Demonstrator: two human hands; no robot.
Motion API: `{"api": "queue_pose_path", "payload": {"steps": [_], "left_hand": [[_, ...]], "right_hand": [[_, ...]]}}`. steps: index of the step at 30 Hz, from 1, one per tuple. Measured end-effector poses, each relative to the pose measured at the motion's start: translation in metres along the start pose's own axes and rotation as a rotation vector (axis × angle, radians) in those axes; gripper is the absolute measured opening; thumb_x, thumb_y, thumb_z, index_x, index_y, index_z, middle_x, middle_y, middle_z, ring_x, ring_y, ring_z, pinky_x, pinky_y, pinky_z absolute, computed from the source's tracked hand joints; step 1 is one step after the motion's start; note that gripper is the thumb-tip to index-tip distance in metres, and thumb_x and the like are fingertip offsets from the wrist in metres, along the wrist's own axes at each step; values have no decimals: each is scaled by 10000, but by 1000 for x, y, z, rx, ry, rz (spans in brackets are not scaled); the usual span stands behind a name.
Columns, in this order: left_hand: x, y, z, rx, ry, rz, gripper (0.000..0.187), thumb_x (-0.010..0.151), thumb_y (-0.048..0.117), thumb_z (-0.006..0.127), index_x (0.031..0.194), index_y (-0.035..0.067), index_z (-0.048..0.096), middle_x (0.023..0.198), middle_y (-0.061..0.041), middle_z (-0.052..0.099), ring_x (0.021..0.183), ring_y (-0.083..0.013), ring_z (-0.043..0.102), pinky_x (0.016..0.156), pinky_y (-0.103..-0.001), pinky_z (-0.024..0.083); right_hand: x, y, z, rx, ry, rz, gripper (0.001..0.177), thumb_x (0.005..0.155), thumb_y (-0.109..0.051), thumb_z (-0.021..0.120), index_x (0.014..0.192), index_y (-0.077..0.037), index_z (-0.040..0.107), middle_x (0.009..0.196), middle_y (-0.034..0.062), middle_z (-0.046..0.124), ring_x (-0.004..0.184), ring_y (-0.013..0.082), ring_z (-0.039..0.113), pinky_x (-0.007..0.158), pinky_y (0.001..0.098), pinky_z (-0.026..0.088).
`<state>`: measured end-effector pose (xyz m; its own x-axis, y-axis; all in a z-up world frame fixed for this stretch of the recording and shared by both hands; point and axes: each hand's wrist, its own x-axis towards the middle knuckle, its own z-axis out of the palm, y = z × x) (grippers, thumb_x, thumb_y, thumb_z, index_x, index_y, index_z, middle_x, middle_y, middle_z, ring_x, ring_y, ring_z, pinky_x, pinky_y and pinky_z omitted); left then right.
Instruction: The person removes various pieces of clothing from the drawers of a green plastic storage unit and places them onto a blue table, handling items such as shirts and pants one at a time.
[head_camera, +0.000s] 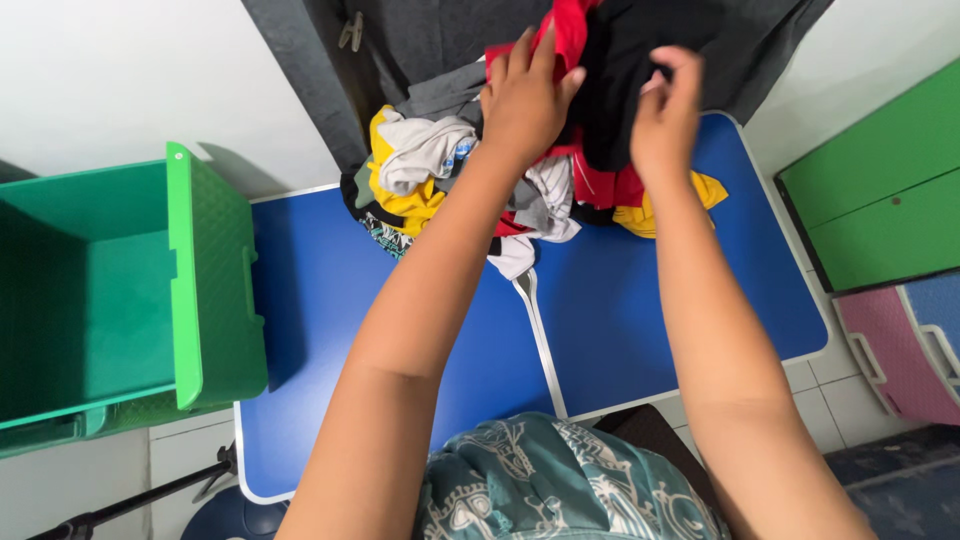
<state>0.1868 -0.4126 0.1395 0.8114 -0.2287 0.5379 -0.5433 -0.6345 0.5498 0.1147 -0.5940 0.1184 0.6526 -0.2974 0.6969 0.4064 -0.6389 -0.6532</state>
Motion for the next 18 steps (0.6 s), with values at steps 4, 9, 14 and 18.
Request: {"api": "queue_pose_path", "payload": {"steps": [4, 9, 14, 18], "left_hand": [[-24, -21, 19, 68, -232, -142, 572, 928, 391, 662, 1440, 176, 524, 1459, -84, 525, 1350, -356, 438, 1037, -603, 389], [-69, -47, 20, 136, -227, -88, 518, 865, 282, 673, 1371, 193, 601, 1452, -91, 542, 1341, -338, 456, 1026, -575, 396], [-113, -89, -9, 217, -132, -114, 475, 844, 239, 679, 1313, 169, 654, 1427, -115, 559, 1339, -350, 456, 1039, -574, 384], [-142, -125, -40, 299, -27, -162, 450, 838, 210, 675, 1285, 161, 681, 1447, -137, 549, 1359, -362, 448, 1052, -599, 357]], "right_hand": [[-39, 20, 22, -86, -152, 57, 501, 1022, 58, 569, 1496, -74, 470, 1582, 241, 452, 1497, 387, 421, 1216, 422, 384], [-78, 19, 61, -150, -310, 79, 649, 962, 46, 614, 1563, -94, 414, 1624, 311, 331, 1538, 432, 319, 1252, 457, 315], [-109, -3, 120, -133, -479, 39, 795, 905, 50, 628, 1614, -101, 303, 1638, 359, 213, 1524, 534, 224, 1240, 502, 280], [-134, -35, 171, -134, -604, -14, 860, 891, 15, 659, 1635, -126, 252, 1656, 347, 169, 1508, 579, 200, 1232, 538, 266]]}}
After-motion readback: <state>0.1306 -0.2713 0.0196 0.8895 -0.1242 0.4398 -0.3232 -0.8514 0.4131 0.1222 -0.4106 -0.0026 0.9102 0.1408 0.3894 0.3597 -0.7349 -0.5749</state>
